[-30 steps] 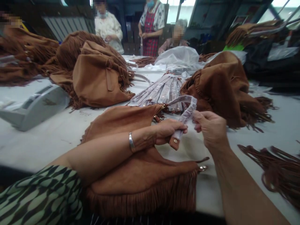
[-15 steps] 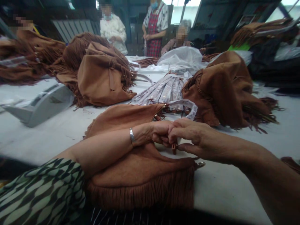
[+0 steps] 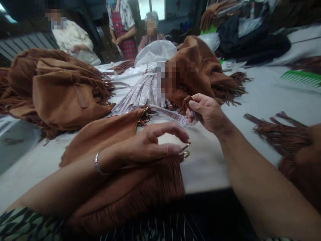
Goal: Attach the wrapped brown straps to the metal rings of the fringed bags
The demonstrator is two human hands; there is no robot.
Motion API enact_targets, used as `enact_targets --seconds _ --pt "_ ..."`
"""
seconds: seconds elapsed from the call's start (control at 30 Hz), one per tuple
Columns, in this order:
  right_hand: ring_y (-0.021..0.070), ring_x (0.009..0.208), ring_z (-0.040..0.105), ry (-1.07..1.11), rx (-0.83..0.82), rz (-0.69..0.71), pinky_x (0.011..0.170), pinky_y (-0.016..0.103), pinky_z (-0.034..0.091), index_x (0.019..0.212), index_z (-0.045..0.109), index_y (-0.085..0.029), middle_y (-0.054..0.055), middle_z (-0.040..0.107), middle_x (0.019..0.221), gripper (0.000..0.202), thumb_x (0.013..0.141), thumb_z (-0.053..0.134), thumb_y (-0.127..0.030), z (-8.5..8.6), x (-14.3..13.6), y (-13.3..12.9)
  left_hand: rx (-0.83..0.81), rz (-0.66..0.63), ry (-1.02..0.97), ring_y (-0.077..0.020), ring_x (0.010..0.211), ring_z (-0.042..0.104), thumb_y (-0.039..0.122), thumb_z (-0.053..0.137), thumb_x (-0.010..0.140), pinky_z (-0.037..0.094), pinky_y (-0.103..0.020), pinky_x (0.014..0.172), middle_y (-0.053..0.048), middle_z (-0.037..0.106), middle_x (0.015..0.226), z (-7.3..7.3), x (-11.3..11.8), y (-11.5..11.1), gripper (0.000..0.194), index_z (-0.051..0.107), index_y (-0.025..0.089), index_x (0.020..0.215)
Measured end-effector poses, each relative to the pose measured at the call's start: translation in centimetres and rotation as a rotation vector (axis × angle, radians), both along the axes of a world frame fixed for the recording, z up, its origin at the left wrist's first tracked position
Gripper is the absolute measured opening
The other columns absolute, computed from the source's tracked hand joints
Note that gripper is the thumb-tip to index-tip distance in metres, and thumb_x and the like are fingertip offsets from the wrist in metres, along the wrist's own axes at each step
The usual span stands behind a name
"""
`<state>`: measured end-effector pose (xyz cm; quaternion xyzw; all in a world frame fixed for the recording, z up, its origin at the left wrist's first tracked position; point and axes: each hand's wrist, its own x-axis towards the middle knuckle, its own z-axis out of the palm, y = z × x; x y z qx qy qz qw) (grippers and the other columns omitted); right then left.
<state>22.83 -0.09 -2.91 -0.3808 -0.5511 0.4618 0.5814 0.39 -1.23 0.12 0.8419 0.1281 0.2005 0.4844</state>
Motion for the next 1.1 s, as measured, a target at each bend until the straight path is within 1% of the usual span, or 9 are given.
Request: enact_targets --seconds 0.13,0.23,0.3,0.37,0.47,0.57,0.67,0.93,1.1 --pt "0.0082 0.039 0.048 -0.052 -0.081 0.019 0.037 0.019 0.038 0.079 0.056 -0.014 -0.003 0.058 0.051 0.035 0.070 0.076 -0.041 -0.3 -0.3 -0.1 0.136 -0.250 0.387 -0.0267 0.124 0.044 0.039 0.066 0.078 0.033 -0.037 0.104 -0.013 0.047 0.136 -0.3 1.3 -0.8 0.069 0.039 0.016 0.137" --pt "0.0080 0.040 0.049 -0.172 -0.130 0.092 0.039 0.018 0.039 0.069 0.056 -0.014 -0.001 0.058 0.050 0.033 0.073 0.073 -0.041 -0.3 -0.9 -0.5 0.099 -0.274 0.504 -0.0273 0.114 0.051 0.038 0.069 0.073 0.038 -0.037 0.097 -0.012 0.055 0.123 -1.7 2.2 0.4 0.082 0.032 0.014 0.142" --pt "0.0078 0.039 0.048 -0.228 -0.129 0.110 0.039 0.019 0.039 0.068 0.056 -0.013 0.000 0.058 0.048 0.033 0.075 0.072 -0.042 -0.2 -1.2 -0.7 0.004 -0.235 0.520 -0.0232 0.096 0.057 0.035 0.071 0.070 0.043 -0.031 0.085 -0.007 0.062 0.102 -2.4 2.3 1.7 0.073 0.044 0.012 0.134" --pt "0.0077 0.039 0.048 -0.257 -0.118 0.109 0.040 0.019 0.039 0.068 0.056 -0.014 0.000 0.058 0.048 0.033 0.076 0.071 -0.042 -0.2 -1.3 -0.8 -0.183 -0.238 0.517 -0.0190 0.081 0.058 0.032 0.070 0.068 0.044 -0.027 0.076 -0.004 0.064 0.085 -2.7 1.8 2.9 0.048 0.062 0.011 0.111" --pt "0.0076 0.040 0.048 -0.288 -0.107 0.082 0.040 0.018 0.037 0.066 0.054 -0.015 0.000 0.058 0.049 0.036 0.076 0.070 -0.045 -0.3 -1.2 -0.7 -0.534 -0.206 0.425 -0.0155 0.074 0.058 0.024 0.068 0.065 0.044 -0.025 0.073 -0.003 0.064 0.077 -2.7 0.4 3.9 0.020 0.068 0.011 0.081" --pt "0.0082 0.042 0.048 -0.313 -0.124 0.085 0.042 0.019 0.038 0.068 0.053 -0.016 -0.001 0.058 0.051 0.038 0.076 0.068 -0.049 -0.1 -1.2 -0.6 -0.830 -0.100 0.194 -0.0165 0.079 0.060 0.020 0.068 0.063 0.046 -0.028 0.078 -0.006 0.066 0.083 -2.4 -1.1 3.9 0.024 0.068 0.011 0.085" --pt "0.0089 0.044 0.049 -0.333 -0.156 0.111 0.043 0.020 0.037 0.071 0.055 -0.015 0.000 0.058 0.052 0.038 0.077 0.067 -0.051 0.2 -1.5 -0.7 -1.025 -0.142 0.020 -0.0226 0.087 0.063 0.023 0.069 0.067 0.048 -0.036 0.083 -0.011 0.067 0.090 -2.4 -2.2 3.6 0.029 0.065 0.009 0.091" --pt "0.0093 0.048 0.048 -0.325 -0.252 0.226 0.046 0.021 0.038 0.077 0.061 -0.014 -0.001 0.054 0.054 0.036 0.079 0.065 -0.050 0.6 -2.3 -1.2 -1.340 -0.165 -0.213 -0.0200 0.078 0.064 0.013 0.064 0.068 0.051 -0.045 0.082 -0.004 0.062 0.081 -3.4 -2.9 3.0 0.013 0.057 0.013 0.080" --pt "0.0100 0.049 0.048 -0.322 -0.291 0.263 0.047 0.022 0.039 0.079 0.061 -0.016 -0.001 0.054 0.055 0.033 0.081 0.064 -0.048 0.5 -2.9 -1.2 -1.297 -0.265 -0.176 -0.0232 0.071 0.067 0.013 0.062 0.072 0.053 -0.041 0.069 -0.004 0.061 0.078 -4.1 -2.7 3.4 0.013 0.055 0.014 0.083"
